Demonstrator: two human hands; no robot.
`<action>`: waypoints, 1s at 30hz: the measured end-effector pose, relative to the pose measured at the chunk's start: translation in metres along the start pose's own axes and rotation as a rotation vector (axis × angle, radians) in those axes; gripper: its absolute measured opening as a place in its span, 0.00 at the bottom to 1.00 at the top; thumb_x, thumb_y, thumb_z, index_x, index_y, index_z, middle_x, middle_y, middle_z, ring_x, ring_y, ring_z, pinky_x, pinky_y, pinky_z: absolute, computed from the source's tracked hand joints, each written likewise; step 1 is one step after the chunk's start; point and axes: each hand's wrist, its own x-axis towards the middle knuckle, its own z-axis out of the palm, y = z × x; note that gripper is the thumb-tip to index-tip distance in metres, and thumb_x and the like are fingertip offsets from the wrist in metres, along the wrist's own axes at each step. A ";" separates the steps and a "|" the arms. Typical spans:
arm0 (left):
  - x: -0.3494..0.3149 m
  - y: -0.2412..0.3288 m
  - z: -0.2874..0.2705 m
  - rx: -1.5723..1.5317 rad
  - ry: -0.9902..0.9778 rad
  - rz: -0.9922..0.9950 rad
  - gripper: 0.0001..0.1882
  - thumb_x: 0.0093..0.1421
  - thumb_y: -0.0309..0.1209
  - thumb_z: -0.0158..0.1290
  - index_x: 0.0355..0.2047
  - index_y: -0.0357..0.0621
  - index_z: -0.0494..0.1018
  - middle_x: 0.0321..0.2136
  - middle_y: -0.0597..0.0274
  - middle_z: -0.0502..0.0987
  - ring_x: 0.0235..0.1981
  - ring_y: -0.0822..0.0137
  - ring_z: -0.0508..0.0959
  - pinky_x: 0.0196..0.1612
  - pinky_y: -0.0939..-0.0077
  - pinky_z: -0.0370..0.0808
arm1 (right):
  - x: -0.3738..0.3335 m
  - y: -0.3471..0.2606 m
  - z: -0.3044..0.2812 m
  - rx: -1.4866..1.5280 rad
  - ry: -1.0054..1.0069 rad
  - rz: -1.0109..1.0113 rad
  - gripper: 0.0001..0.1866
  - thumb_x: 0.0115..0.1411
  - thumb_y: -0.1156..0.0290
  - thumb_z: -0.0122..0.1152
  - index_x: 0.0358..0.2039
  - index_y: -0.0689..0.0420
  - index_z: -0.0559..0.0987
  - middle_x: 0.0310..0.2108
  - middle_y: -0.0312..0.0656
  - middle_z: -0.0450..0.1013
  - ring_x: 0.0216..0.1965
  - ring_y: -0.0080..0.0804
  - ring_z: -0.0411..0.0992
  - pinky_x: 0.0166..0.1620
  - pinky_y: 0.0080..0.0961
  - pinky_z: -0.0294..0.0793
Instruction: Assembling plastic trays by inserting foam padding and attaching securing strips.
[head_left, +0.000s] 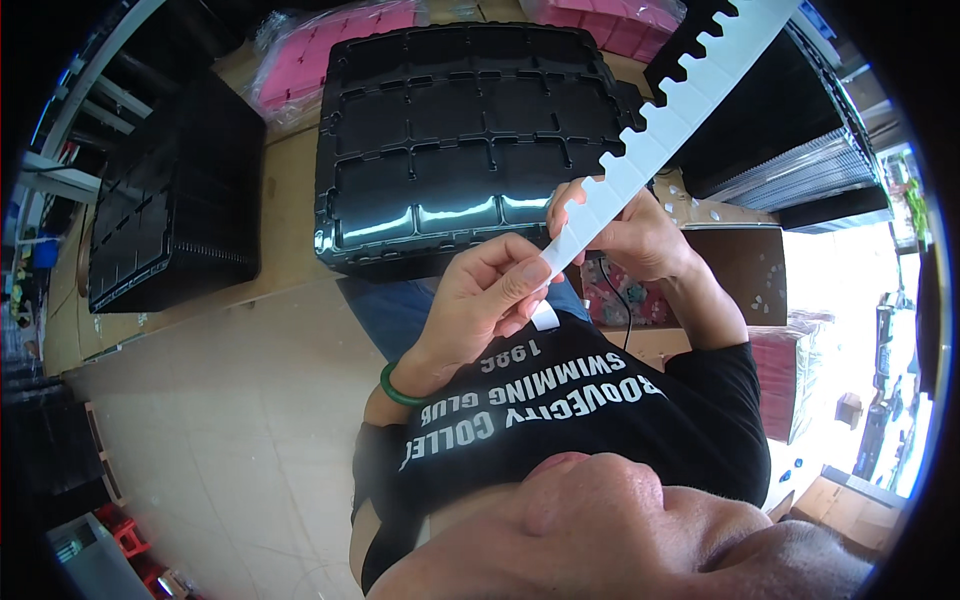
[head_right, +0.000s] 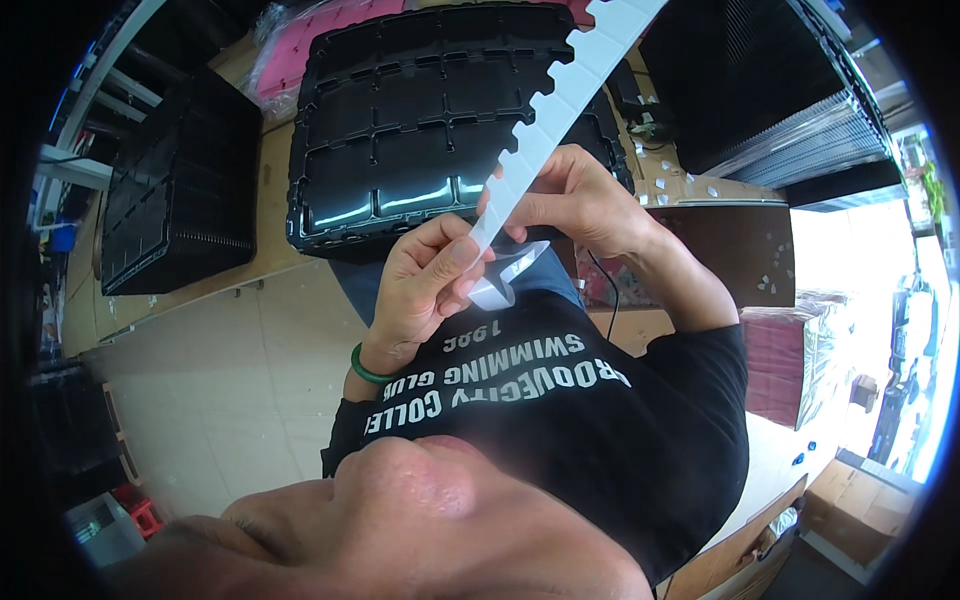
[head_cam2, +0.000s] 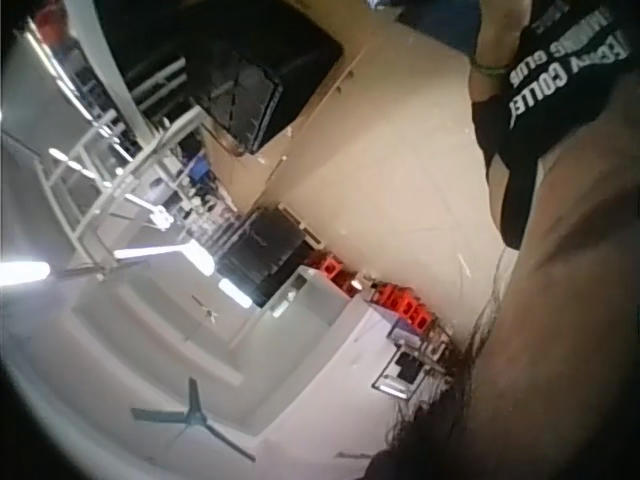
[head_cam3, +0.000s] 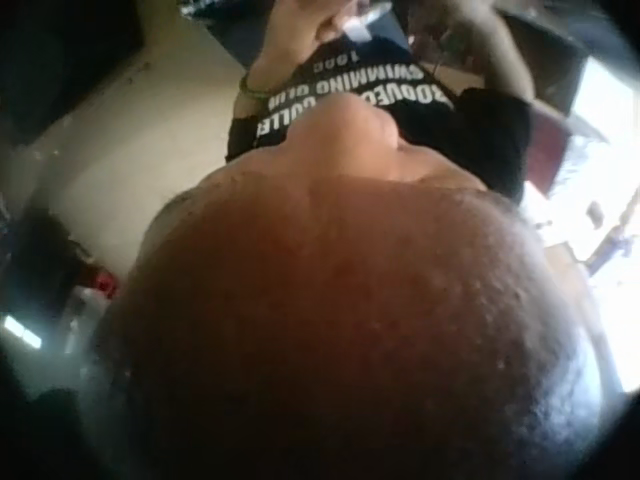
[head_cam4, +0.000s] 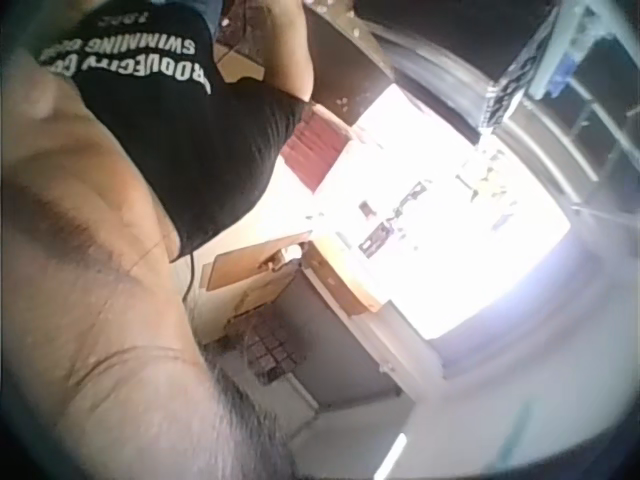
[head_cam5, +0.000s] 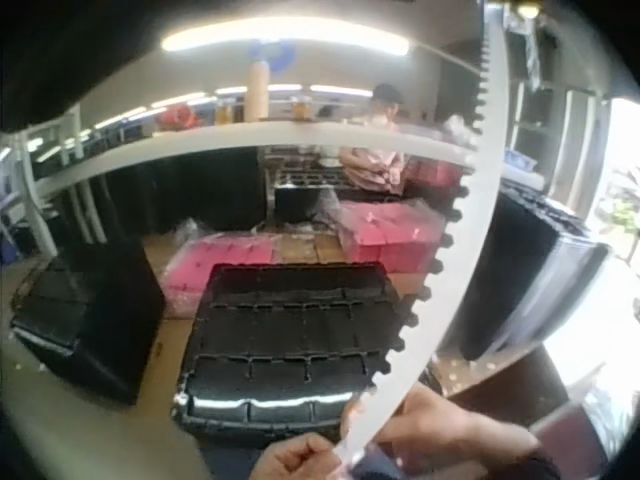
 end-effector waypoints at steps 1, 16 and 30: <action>-0.004 0.000 -0.004 0.025 0.010 0.084 0.10 0.69 0.31 0.55 0.38 0.34 0.76 0.21 0.68 0.71 0.17 0.83 0.64 0.19 0.88 0.59 | 0.002 -0.002 0.002 0.017 0.042 0.029 0.11 0.60 0.81 0.62 0.44 0.65 0.82 0.35 0.41 0.79 0.31 0.23 0.75 0.40 0.20 0.77; -0.077 -0.012 -0.055 0.383 0.147 0.470 0.04 0.66 0.23 0.56 0.36 0.33 0.77 0.24 0.65 0.77 0.20 0.83 0.73 0.23 0.89 0.65 | 0.164 0.005 0.065 -1.151 -0.269 -0.131 0.08 0.57 0.71 0.68 0.34 0.62 0.83 0.26 0.37 0.77 0.26 0.20 0.72 0.33 0.20 0.72; -0.072 -0.017 -0.063 0.368 0.171 0.365 0.04 0.66 0.24 0.57 0.35 0.36 0.77 0.21 0.69 0.76 0.18 0.84 0.71 0.22 0.89 0.64 | 0.181 -0.003 0.070 -1.246 -0.327 -0.038 0.08 0.54 0.71 0.68 0.29 0.63 0.83 0.22 0.37 0.76 0.24 0.22 0.72 0.31 0.20 0.73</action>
